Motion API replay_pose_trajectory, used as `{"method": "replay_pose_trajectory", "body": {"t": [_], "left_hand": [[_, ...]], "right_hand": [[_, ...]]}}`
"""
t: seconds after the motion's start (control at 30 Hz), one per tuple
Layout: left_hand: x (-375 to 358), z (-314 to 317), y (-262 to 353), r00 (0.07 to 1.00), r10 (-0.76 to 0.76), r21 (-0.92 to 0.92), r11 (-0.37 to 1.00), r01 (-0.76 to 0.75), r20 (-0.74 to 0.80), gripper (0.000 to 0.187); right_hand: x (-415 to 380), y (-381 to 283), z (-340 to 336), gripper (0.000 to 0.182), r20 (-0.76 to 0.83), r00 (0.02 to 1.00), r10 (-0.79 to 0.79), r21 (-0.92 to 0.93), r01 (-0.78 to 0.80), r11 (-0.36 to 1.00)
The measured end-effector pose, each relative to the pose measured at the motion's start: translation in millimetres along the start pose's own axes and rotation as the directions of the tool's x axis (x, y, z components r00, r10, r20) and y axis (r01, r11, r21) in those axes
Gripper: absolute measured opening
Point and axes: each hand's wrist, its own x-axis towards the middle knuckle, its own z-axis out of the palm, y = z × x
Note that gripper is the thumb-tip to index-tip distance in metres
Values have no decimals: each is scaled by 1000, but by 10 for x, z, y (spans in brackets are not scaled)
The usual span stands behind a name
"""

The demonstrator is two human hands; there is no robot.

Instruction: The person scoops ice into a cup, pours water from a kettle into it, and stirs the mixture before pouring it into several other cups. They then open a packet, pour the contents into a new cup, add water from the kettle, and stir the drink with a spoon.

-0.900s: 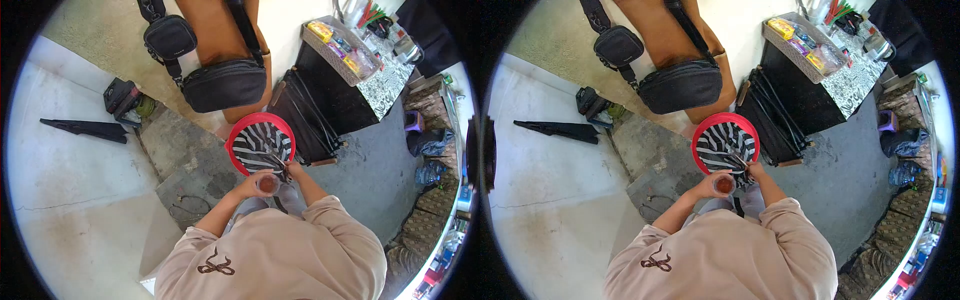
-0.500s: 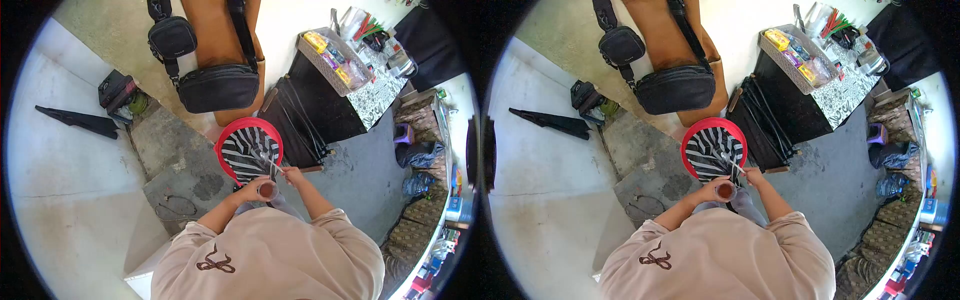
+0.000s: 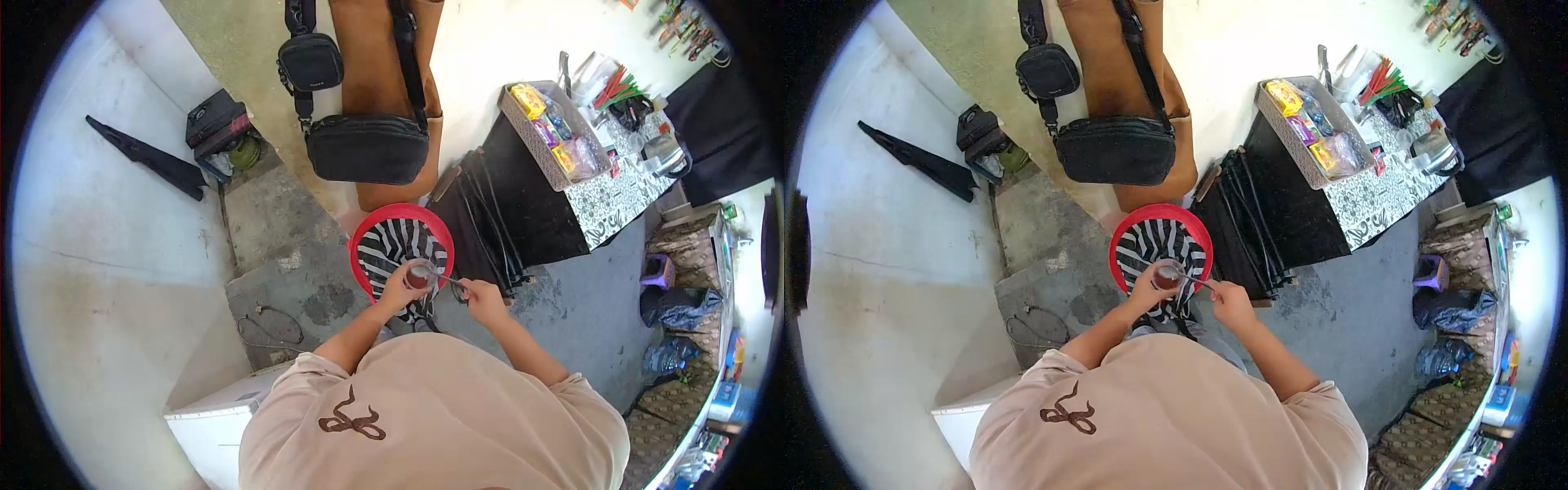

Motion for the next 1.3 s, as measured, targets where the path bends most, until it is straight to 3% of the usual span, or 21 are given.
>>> {"method": "replay_pose_trajectory", "body": {"t": [0.07,0.1,0.13,0.2,0.23,0.33,0.37,0.47,0.5,0.53,0.6,0.63,0.7,0.83,0.93,1.03,1.07,1.17,1.3], "left_hand": [[49,38,-144,1000,23,-165,986,-20,12,62],[38,50,-111,995,97,-41,994,-98,-35,60],[6,47,-78,999,41,-46,998,-41,-6,60],[-76,32,-48,996,-73,-51,996,76,51,59],[-113,27,-98,994,71,-7,997,-71,83,60],[-299,82,-185,986,4,-9,1000,-2,168,59],[-371,135,-538,989,-29,33,999,24,147,58],[-550,210,-465,990,13,317,947,-57,139,60],[-601,235,-340,982,-96,82,993,83,161,57],[-647,254,-360,985,-95,90,993,82,146,57],[-741,292,-386,990,-88,106,991,77,110,57],[-795,309,-370,985,-149,49,988,146,86,58],[-892,346,-622,991,-123,-10,992,124,41,60],[-1004,285,-592,989,-144,77,986,147,-45,63],[-953,199,-340,999,-21,260,965,29,-32,63],[-920,99,-343,992,98,467,883,-49,-82,63],[-896,73,-345,993,61,415,910,-14,-99,64],[-750,-43,-262,991,-51,256,963,83,-127,66],[-651,-123,-210,985,4,270,962,43,-172,67]], "right_hand": [[24,-154,-113,32,-2,986,-164,-210,160,964],[41,-175,-144,32,-11,976,-219,-264,208,942],[64,-178,-163,33,-18,962,-274,-317,254,914],[118,-112,-222,33,-18,975,-223,-236,212,948],[140,-62,-250,33,-15,981,-194,-195,187,963],[230,215,-222,33,-25,999,-31,-171,26,985],[272,369,-132,29,13,998,56,-184,-53,981],[419,711,247,22,241,965,101,-238,-42,970],[486,760,423,20,278,942,186,-304,-98,948],[551,768,604,18,310,912,270,-373,-145,917],[656,786,873,21,335,904,267,-372,-133,919],[736,873,1013,22,411,877,250,-368,-91,925],[927,995,1298,24,554,808,203,-341,-3,940],[1038,452,910,29,534,844,49,-40,-32,999],[992,210,729,24,364,924,-114,46,104,993],[975,121,554,24,425,894,-144,-104,206,973],[958,93,485,24,441,885,-151,-153,240,959],[892,35,335,20,494,868,46,-425,195,884],[841,481,753,15,451,887,96,-508,167,845]]}}
